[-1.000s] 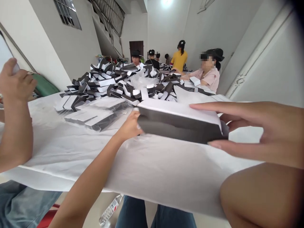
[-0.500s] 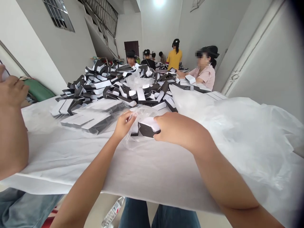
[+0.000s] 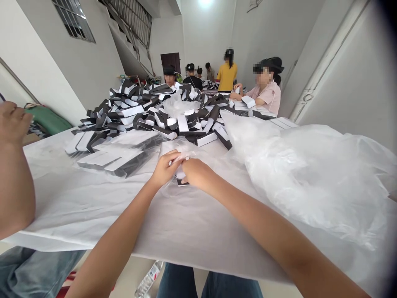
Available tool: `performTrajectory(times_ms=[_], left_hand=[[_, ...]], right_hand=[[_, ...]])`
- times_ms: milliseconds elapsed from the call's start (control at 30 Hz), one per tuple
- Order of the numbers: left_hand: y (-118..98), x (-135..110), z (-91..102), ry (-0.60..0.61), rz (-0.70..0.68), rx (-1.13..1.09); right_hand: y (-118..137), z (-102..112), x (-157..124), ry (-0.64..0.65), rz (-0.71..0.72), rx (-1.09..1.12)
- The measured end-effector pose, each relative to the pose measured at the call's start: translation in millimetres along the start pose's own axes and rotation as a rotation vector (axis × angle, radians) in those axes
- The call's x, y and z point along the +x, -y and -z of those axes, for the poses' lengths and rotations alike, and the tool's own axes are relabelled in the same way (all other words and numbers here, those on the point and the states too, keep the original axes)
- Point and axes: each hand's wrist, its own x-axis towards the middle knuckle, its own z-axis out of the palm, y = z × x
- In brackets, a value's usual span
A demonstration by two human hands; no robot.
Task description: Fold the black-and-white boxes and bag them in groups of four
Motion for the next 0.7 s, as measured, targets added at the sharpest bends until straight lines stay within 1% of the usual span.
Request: performTrajectory(times_ms=[100, 167, 233, 333, 433, 500, 567, 700], left_hand=[[0.0, 0.7, 2.1, 0.004, 0.01, -0.002], [0.2, 0.8, 3.0, 0.011, 0.018, -0.005], [0.1, 0.6, 3.4, 0.042, 0.022, -0.017], [-0.1, 0.1, 3.8, 0.101, 0.047, -0.032], [1.1, 0.1, 5.1, 0.117, 0.062, -0.014], [3.1, 0.4, 6.5, 0.092, 0.059, -0.004], [5.4, 1.1, 8.0, 0.041, 0.07, -0.016], [8.4, 2.5, 11.6, -0.05, 0.087, -0.057]], right_hand=[[-6.1, -8.6, 4.2, 0.022, 0.02, -0.002], [-11.0, -15.1, 6.3, -0.008, 0.043, 0.012], [-16.4, -23.5, 10.0, -0.051, 0.07, 0.035], [-24.5, -38.5, 21.4, -0.091, 0.064, 0.066], [-32.4, -50.4, 36.2, -0.089, 0.052, 0.097], [-37.2, -54.4, 43.3, -0.08, 0.08, 0.122], [-41.3, -56.3, 47.0, -0.071, 0.1, 0.137], [-47.0, -61.3, 48.5, -0.078, 0.051, 0.124]])
